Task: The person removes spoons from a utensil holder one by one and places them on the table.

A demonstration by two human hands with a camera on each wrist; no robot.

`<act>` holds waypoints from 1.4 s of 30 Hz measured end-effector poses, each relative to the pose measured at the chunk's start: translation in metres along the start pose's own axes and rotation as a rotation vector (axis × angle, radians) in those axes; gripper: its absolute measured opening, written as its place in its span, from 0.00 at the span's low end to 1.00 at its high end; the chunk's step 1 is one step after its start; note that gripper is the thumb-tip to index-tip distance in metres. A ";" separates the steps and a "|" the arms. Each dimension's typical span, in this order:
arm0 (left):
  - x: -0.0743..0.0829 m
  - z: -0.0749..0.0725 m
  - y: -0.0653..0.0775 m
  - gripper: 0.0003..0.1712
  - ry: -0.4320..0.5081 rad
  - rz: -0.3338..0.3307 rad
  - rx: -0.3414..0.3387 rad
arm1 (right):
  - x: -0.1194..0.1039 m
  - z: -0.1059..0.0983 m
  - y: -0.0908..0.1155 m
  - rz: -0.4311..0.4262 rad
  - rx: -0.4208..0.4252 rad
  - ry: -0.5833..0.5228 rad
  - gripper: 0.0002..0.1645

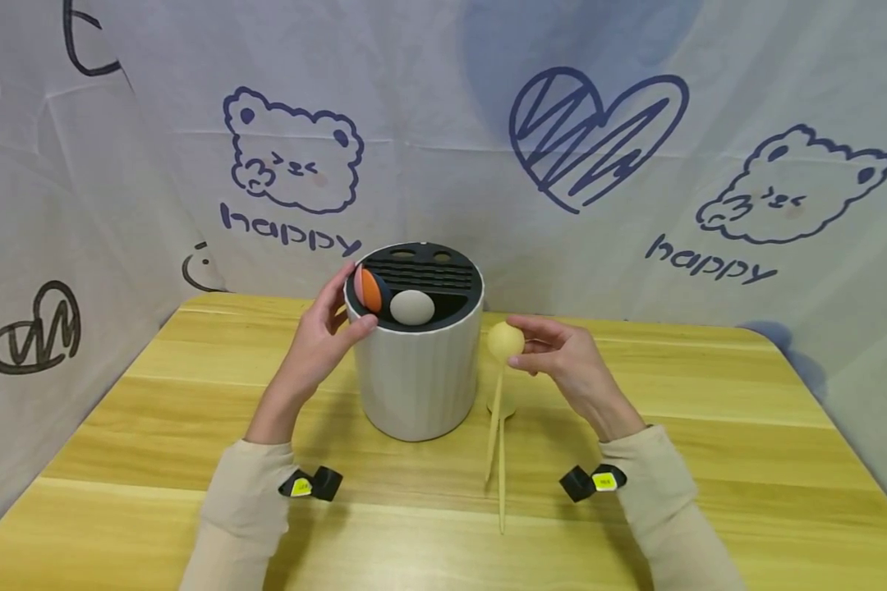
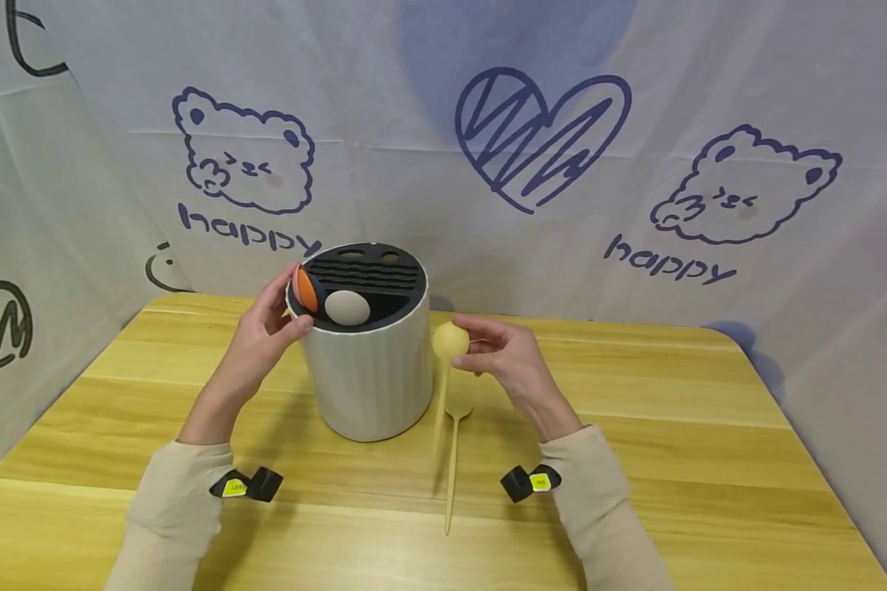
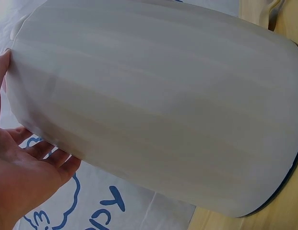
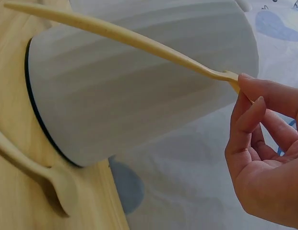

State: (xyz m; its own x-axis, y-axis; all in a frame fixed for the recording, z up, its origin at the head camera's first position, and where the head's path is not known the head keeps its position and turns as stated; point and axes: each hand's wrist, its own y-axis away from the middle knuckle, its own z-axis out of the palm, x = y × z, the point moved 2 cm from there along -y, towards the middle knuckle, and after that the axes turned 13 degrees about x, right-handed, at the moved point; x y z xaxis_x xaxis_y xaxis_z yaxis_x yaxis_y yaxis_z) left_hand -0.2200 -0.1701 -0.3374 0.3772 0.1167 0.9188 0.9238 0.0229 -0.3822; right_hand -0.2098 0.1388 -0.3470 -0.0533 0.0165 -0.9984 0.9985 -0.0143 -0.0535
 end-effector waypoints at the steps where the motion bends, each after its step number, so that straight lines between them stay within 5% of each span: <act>1: 0.000 0.000 0.000 0.46 -0.002 0.000 0.000 | 0.001 -0.001 0.000 0.006 -0.004 -0.002 0.33; 19: 0.000 -0.001 0.000 0.44 -0.028 -0.016 0.007 | 0.019 -0.014 -0.006 0.120 0.013 0.052 0.33; 31: 0.001 -0.001 0.000 0.44 -0.023 -0.015 0.002 | 0.031 -0.026 -0.006 0.148 -0.069 0.287 0.33; 42: 0.000 0.001 0.001 0.44 -0.026 -0.016 0.004 | 0.040 -0.040 -0.004 0.156 -0.062 0.359 0.33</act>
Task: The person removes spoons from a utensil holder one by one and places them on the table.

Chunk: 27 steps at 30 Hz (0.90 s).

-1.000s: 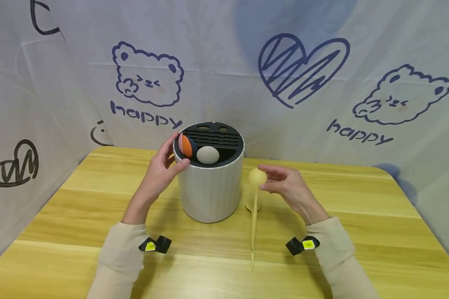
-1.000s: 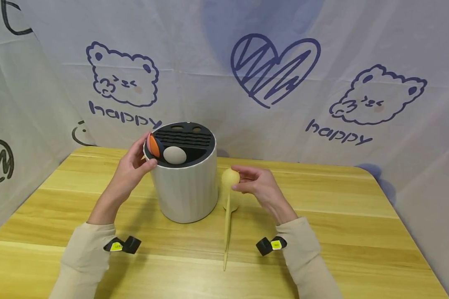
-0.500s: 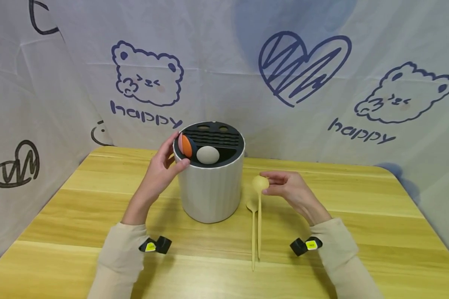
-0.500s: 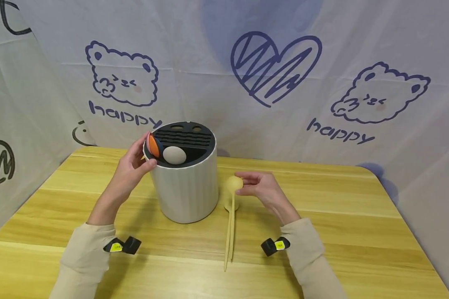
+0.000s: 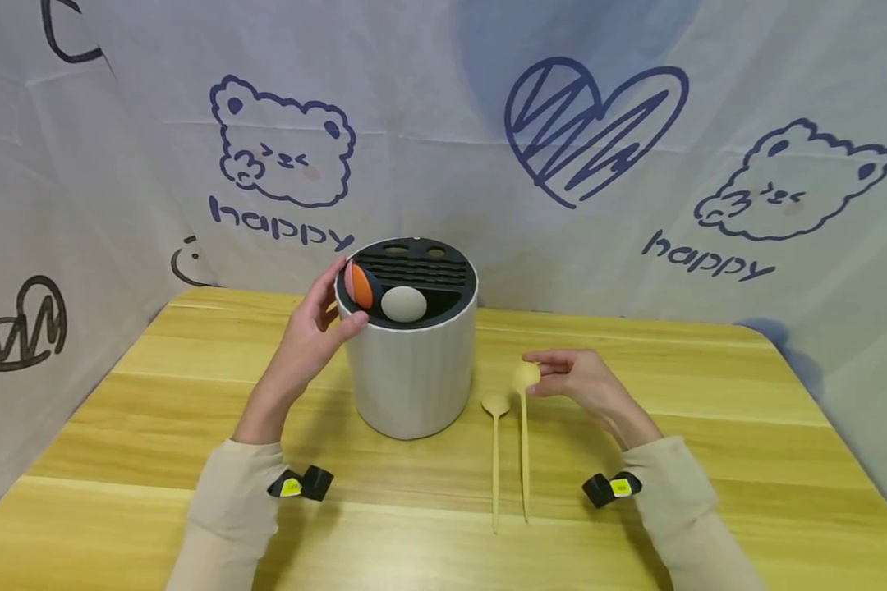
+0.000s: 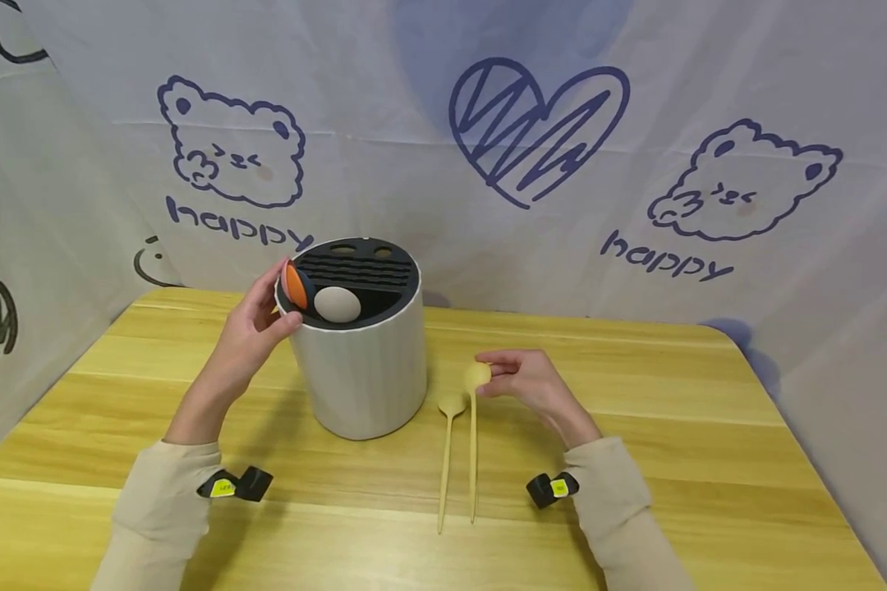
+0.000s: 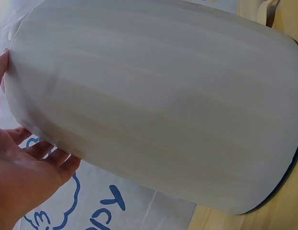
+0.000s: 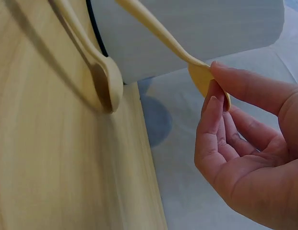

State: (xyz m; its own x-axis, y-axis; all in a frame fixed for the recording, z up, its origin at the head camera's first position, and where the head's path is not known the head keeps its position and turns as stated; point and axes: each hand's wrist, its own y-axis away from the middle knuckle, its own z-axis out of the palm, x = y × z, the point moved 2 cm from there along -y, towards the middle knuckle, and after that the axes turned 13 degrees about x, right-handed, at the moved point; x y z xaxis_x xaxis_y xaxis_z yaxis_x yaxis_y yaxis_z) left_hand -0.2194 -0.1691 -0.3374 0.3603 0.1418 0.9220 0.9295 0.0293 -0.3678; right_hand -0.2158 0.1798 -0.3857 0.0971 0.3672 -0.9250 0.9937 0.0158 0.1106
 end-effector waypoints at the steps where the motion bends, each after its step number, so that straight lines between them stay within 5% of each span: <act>1: 0.000 0.000 0.000 0.44 0.001 0.002 0.001 | 0.001 0.000 0.000 0.004 0.004 0.011 0.33; 27: 0.000 -0.001 0.000 0.44 0.002 0.008 0.001 | 0.021 0.011 -0.010 0.018 -0.006 0.203 0.27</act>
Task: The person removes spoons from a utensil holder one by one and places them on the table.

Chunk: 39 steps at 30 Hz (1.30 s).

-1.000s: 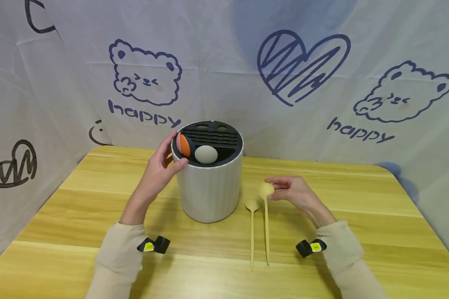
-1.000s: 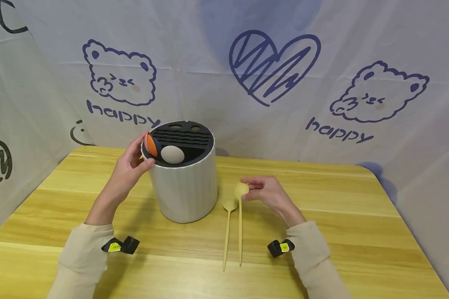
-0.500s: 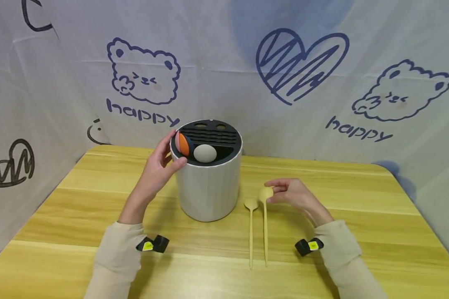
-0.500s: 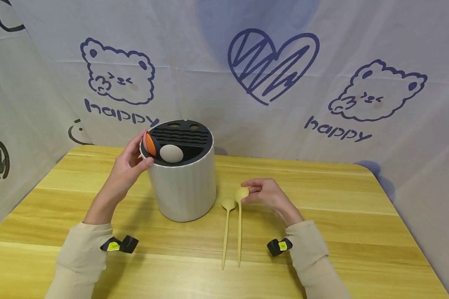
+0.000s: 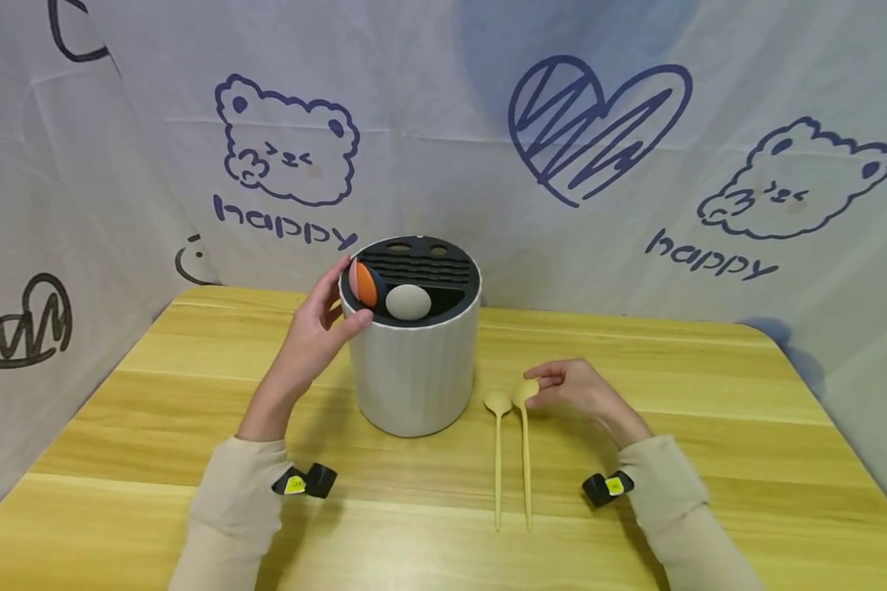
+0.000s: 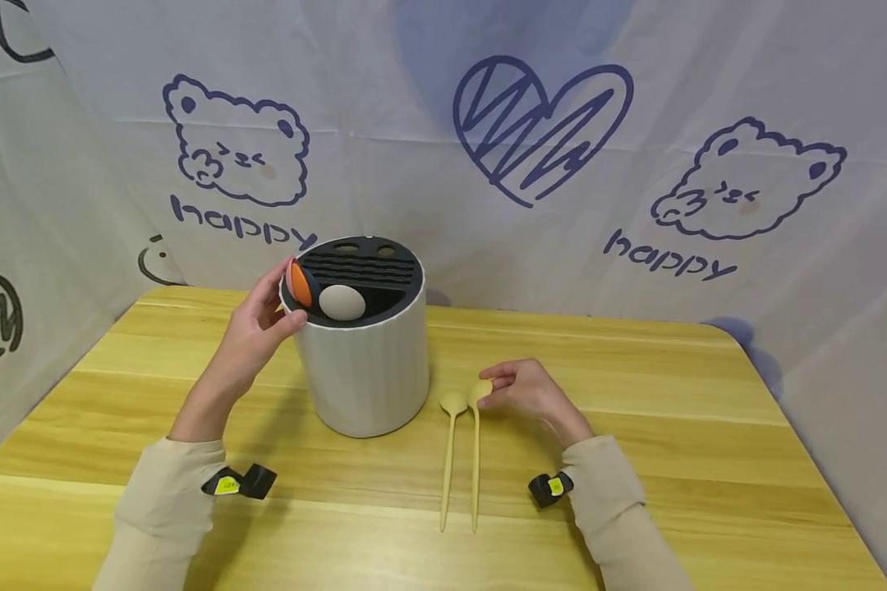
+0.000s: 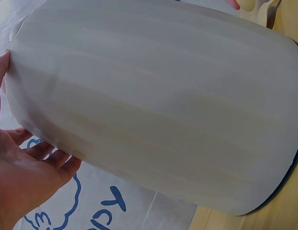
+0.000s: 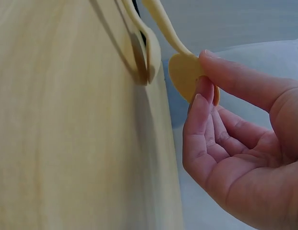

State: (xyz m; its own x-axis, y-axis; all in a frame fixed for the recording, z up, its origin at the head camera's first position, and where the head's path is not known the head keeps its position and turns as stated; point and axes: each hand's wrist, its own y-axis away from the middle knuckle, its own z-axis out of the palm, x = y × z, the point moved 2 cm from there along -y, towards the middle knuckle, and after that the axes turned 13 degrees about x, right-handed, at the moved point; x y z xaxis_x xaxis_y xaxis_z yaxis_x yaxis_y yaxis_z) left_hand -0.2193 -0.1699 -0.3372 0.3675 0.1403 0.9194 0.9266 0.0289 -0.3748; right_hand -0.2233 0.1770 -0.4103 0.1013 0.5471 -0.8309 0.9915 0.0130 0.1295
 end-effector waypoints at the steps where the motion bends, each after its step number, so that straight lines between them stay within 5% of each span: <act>1: 0.000 0.000 0.000 0.44 -0.002 -0.001 -0.001 | 0.001 0.001 0.000 0.000 0.000 0.000 0.27; 39: 0.002 0.001 0.000 0.44 -0.010 -0.001 -0.001 | 0.018 0.000 -0.001 -0.010 -0.063 -0.055 0.25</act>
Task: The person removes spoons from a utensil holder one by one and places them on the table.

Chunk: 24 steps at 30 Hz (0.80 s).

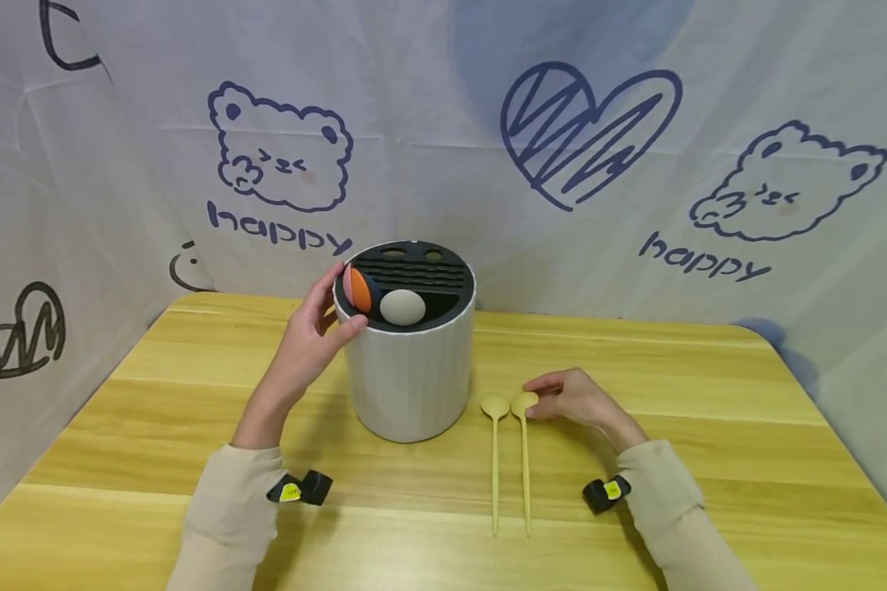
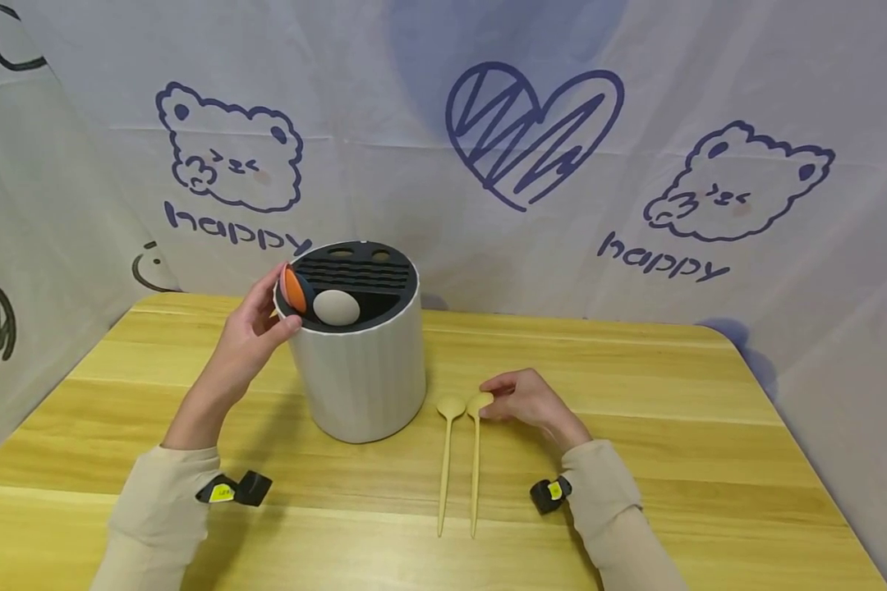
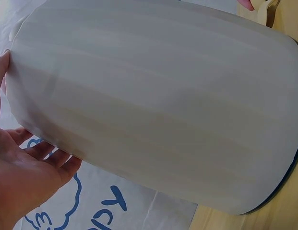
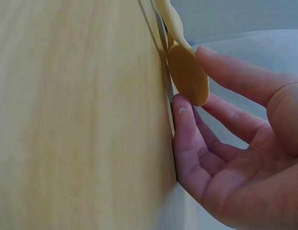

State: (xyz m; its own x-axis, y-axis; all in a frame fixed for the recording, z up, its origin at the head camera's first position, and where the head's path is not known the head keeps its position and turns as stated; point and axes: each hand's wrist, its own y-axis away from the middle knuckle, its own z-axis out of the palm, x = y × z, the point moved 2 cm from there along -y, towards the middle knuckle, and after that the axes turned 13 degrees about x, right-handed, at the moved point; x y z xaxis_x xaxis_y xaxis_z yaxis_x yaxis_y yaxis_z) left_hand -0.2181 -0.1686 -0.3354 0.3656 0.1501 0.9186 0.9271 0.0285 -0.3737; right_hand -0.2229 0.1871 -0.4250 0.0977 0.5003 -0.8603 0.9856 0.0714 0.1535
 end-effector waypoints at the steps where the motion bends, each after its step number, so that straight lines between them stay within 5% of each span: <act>1: 0.000 0.000 0.000 0.44 -0.001 -0.001 0.001 | 0.000 0.000 0.000 -0.002 -0.001 0.002 0.25; 24: 0.000 0.000 0.001 0.43 -0.009 0.002 -0.002 | 0.000 -0.002 0.001 -0.019 0.007 -0.054 0.32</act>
State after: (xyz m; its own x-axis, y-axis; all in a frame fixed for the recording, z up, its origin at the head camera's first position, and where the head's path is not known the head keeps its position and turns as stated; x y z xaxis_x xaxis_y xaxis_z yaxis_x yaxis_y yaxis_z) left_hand -0.2176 -0.1684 -0.3356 0.3670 0.1592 0.9165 0.9264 0.0263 -0.3755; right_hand -0.2221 0.1885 -0.4237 0.0858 0.4513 -0.8882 0.9883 0.0741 0.1332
